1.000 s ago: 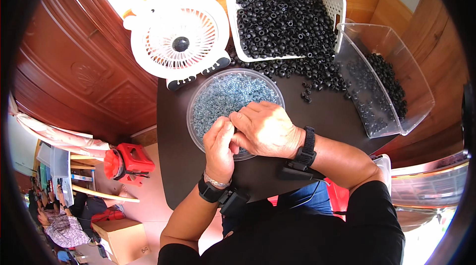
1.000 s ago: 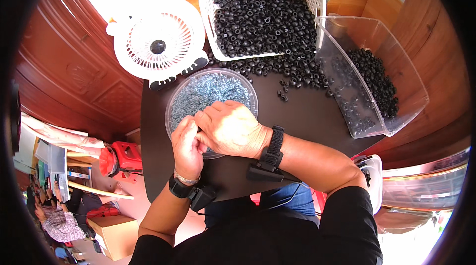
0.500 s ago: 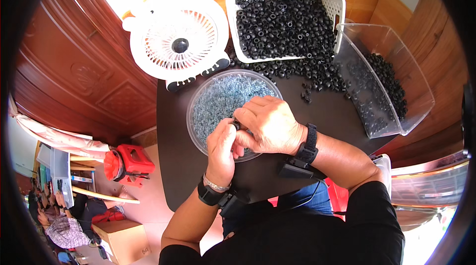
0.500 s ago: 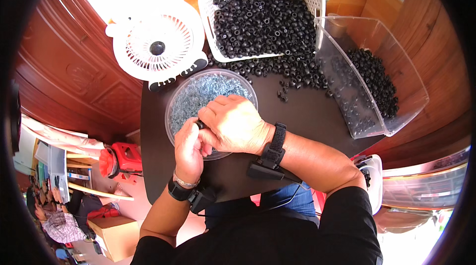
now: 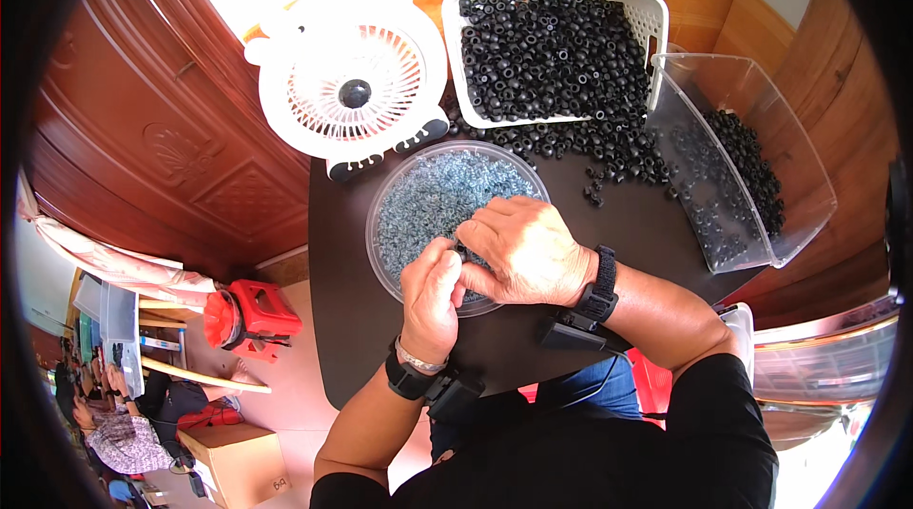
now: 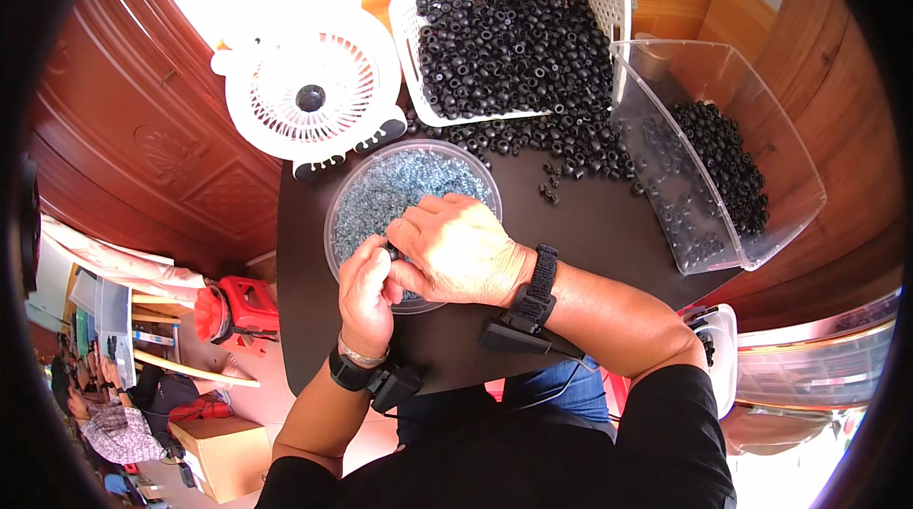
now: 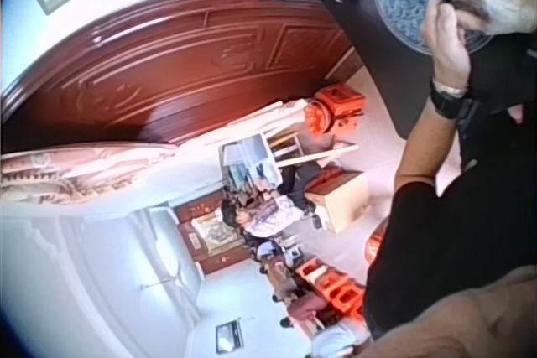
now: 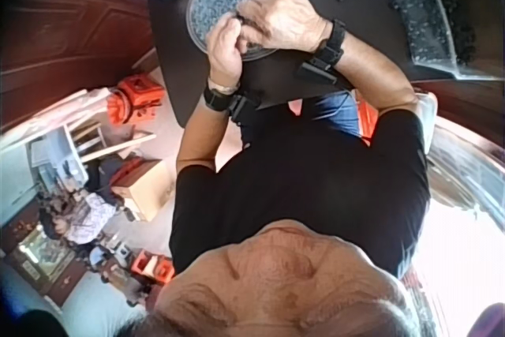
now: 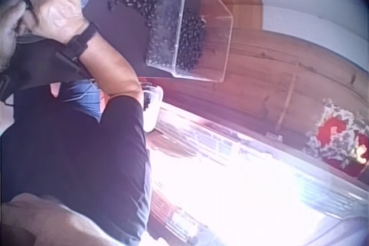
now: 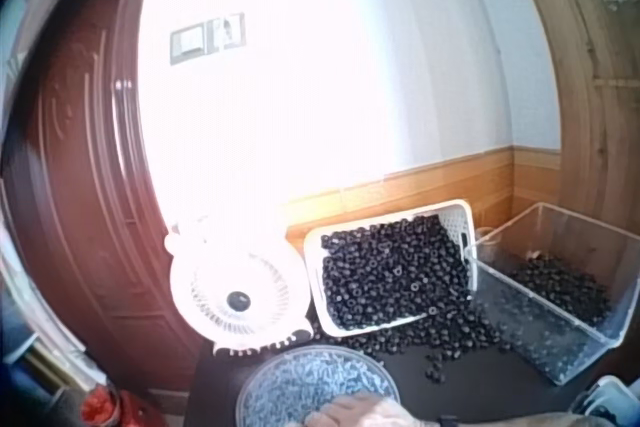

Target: The person is manually assembling small black plastic components with blue plastic inserts.

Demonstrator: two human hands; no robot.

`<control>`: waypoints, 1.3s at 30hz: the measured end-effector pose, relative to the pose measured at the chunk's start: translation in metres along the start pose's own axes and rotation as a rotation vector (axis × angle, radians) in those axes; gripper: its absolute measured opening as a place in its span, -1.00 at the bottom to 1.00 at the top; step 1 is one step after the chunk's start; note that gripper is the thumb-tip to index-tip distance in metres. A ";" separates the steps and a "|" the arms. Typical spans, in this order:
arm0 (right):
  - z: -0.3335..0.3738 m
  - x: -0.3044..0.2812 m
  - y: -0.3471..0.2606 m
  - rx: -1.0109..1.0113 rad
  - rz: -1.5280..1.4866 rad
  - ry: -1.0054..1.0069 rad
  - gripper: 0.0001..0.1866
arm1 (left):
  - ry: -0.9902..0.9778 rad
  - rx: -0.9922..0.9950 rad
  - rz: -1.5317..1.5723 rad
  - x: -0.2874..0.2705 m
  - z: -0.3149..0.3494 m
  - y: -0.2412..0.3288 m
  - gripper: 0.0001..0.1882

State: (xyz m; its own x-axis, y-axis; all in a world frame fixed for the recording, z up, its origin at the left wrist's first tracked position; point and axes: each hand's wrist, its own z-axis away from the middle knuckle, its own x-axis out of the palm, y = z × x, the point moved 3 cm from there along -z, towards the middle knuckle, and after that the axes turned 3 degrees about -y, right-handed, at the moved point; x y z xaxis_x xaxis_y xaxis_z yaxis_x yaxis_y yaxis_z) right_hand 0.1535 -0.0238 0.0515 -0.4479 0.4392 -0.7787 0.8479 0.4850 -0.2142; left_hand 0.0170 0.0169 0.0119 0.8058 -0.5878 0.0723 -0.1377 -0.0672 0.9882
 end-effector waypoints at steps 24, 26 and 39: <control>-0.001 0.012 0.001 0.091 -0.118 0.088 -0.77 | 0.031 -0.017 0.076 0.003 -0.005 0.001 -0.70; -0.001 0.012 0.002 0.103 -0.173 0.115 -0.75 | 0.025 -0.018 0.097 0.002 -0.004 -0.001 -0.69; 0.003 0.022 0.018 0.136 -0.704 0.103 -0.63 | -0.042 -0.028 0.251 -0.006 -0.006 -0.006 -0.60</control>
State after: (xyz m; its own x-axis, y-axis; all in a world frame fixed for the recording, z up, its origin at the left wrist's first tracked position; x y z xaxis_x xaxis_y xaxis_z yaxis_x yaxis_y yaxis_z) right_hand 0.1600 -0.0073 0.0289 -0.9197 0.1296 -0.3706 0.3728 0.5842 -0.7209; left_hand 0.0167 0.0255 0.0065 0.7237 -0.6160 0.3111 -0.3142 0.1073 0.9433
